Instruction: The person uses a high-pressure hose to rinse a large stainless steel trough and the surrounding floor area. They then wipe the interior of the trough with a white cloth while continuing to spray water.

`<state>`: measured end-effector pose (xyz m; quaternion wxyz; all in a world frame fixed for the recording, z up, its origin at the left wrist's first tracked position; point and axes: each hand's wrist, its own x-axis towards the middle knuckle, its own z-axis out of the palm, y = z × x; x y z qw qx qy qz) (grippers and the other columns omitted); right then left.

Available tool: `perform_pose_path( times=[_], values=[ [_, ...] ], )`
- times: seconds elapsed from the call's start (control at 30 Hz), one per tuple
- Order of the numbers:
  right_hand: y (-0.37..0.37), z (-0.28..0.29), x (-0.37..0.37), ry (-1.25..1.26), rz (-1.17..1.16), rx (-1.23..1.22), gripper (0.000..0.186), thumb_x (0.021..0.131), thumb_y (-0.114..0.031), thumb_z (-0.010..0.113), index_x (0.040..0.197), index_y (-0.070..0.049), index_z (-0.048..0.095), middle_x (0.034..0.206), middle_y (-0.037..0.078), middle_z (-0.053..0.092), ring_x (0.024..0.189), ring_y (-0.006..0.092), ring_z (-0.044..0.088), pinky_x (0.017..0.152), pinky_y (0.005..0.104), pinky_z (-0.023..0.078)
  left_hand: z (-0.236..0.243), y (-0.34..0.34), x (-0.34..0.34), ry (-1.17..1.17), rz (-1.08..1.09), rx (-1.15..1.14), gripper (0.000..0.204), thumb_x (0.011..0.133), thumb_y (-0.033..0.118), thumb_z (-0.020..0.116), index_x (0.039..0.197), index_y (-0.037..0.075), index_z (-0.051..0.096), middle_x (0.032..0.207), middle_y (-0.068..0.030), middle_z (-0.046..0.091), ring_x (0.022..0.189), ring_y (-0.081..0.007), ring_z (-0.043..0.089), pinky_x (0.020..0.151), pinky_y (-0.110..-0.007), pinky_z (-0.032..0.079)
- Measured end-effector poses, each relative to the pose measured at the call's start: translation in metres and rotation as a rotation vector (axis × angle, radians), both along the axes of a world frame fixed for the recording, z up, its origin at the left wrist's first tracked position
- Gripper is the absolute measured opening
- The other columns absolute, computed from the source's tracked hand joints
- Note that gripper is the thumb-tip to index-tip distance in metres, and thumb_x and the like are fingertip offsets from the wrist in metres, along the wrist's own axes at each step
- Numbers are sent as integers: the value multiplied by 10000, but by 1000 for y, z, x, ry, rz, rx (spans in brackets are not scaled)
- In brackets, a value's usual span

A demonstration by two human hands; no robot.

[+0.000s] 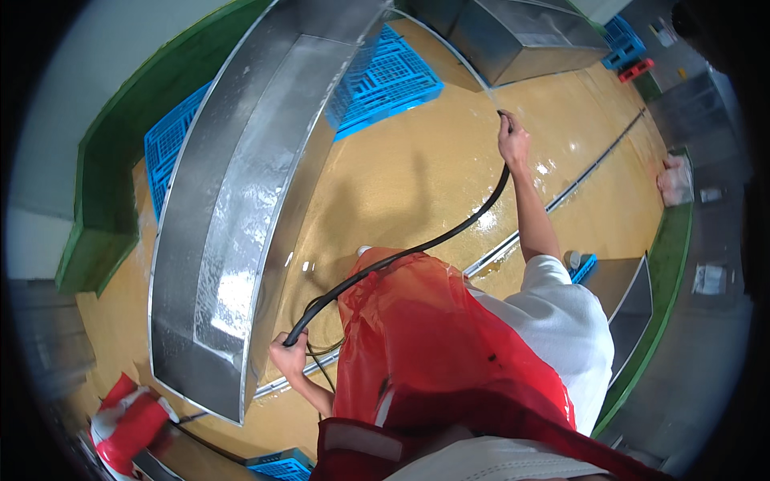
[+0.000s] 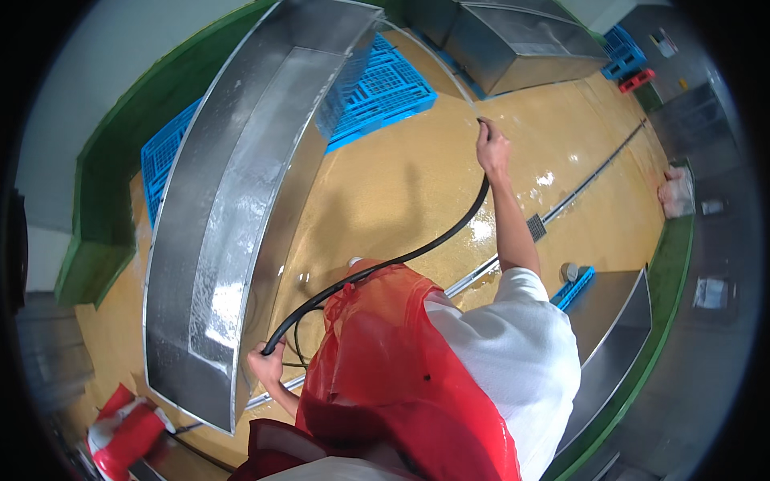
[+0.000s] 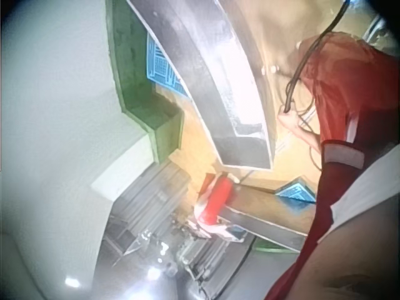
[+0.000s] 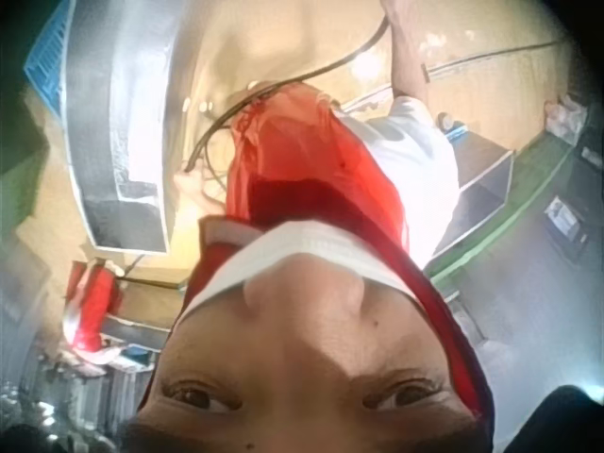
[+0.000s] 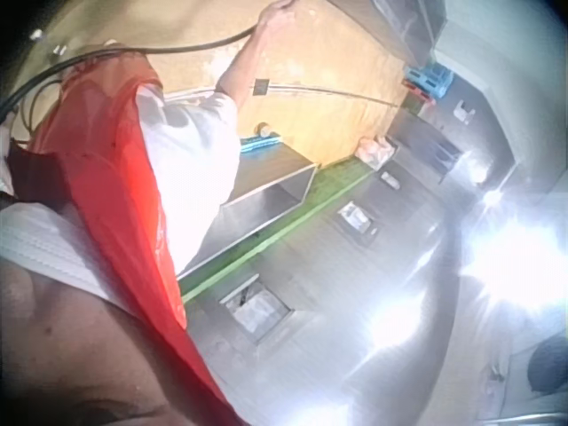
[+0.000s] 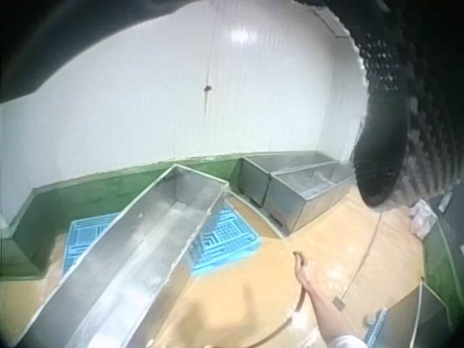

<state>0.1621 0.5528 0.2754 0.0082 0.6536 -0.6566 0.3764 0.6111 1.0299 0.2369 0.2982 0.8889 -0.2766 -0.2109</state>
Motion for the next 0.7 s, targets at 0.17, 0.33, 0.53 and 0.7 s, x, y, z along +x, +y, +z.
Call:
perform_pose_path(
  times=[0.17,0.33,0.53,0.7],
  values=[
    [14,-2,-19,-29,104,-63,244,941,-230,526,1100,-103,661,945,210,672,880,378,656,761,408,518,3,-6,-7,-10,-58,31,360,648,237,797,539,-9,556,453,-43,444,455,-108,421,456,-316,381],
    [26,7,-3,2,141,98,232,934,-206,543,1080,-72,664,967,203,674,897,365,656,766,395,517,3,-11,-11,15,-42,11,368,648,237,803,541,-7,549,452,-48,442,457,-107,409,452,-314,372],
    [32,-7,3,44,253,67,215,928,-188,551,1064,-71,669,952,192,676,872,359,658,744,389,517,-11,-5,-16,12,-42,-12,383,641,247,815,533,1,541,449,-49,440,448,-118,401,452,-323,370],
    [37,-7,18,64,285,146,208,923,-181,557,1059,-73,671,915,196,671,813,355,656,721,391,510,-22,1,-15,29,-45,27,388,637,284,818,547,7,561,460,-65,472,446,-145,427,479,-338,396]
  ],
)
